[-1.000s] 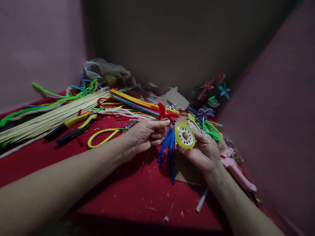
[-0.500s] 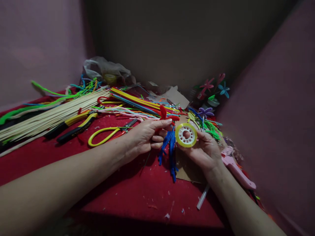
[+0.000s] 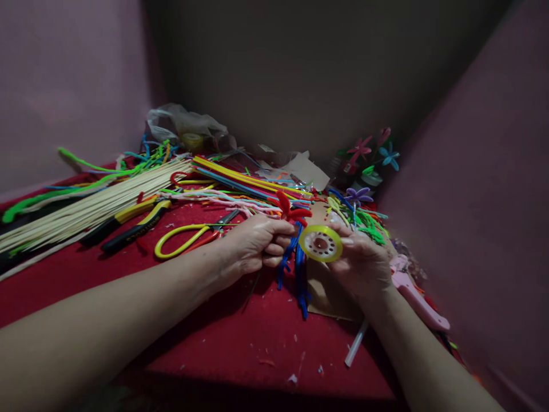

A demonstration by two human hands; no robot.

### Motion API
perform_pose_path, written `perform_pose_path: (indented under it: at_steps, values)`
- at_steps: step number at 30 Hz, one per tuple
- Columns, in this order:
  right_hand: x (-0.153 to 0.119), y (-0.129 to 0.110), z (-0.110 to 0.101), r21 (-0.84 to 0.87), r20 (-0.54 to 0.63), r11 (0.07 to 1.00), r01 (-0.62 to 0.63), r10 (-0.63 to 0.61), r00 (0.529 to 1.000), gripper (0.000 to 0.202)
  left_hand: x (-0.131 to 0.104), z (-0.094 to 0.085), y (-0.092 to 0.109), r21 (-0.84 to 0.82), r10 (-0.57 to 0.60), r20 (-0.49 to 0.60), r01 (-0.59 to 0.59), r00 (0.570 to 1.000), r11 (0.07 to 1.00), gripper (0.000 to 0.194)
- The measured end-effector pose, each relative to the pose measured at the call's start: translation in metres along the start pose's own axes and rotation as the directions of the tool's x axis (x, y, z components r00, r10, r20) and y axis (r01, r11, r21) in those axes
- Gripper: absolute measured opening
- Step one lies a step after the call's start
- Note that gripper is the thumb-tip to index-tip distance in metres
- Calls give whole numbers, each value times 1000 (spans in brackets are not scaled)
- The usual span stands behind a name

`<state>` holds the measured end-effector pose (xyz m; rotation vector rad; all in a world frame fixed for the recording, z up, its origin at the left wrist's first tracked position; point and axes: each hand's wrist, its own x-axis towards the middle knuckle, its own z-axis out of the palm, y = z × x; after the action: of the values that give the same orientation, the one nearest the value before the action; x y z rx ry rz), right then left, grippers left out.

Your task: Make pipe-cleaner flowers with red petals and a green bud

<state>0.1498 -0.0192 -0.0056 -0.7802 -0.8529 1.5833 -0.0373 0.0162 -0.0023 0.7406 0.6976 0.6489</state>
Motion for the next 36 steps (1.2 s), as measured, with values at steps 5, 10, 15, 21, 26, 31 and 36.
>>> perform_pose_path:
  at_steps: [5, 10, 15, 21, 26, 31, 36]
  values:
    - [-3, 0, 1, -55, 74, 998, 21, -17, 997, 29, -1, 3, 2, 1, 50, 2, -50, 999, 999, 23]
    - [-4, 0, -2, -92, 125, 995, 26, -15, 992, 31, -3, 4, 0, 129, 112, -32, -107, 993, 986, 27]
    - [-4, 1, -3, -110, 149, 994, 11, 5, 989, 30, -6, 6, 1, 205, 247, -34, -236, 968, 950, 22]
    - [-4, 12, 3, -183, 169, 983, -9, 41, 985, 29, -12, 13, 3, 211, 252, -28, -240, 967, 948, 14]
    - [-6, 21, 12, -270, 67, 963, 24, -7, 998, 26, -14, 18, 2, 243, 201, -18, -191, 979, 951, 12]
    - [-8, 20, 15, -378, -6, 923, -71, 74, 997, 16, -14, 17, -1, 439, 252, -31, -213, 967, 873, 25]
    - [-8, 19, 15, -447, -67, 892, -72, 47, 997, 18, -15, 16, -2, 447, 259, -13, -226, 966, 865, 29]
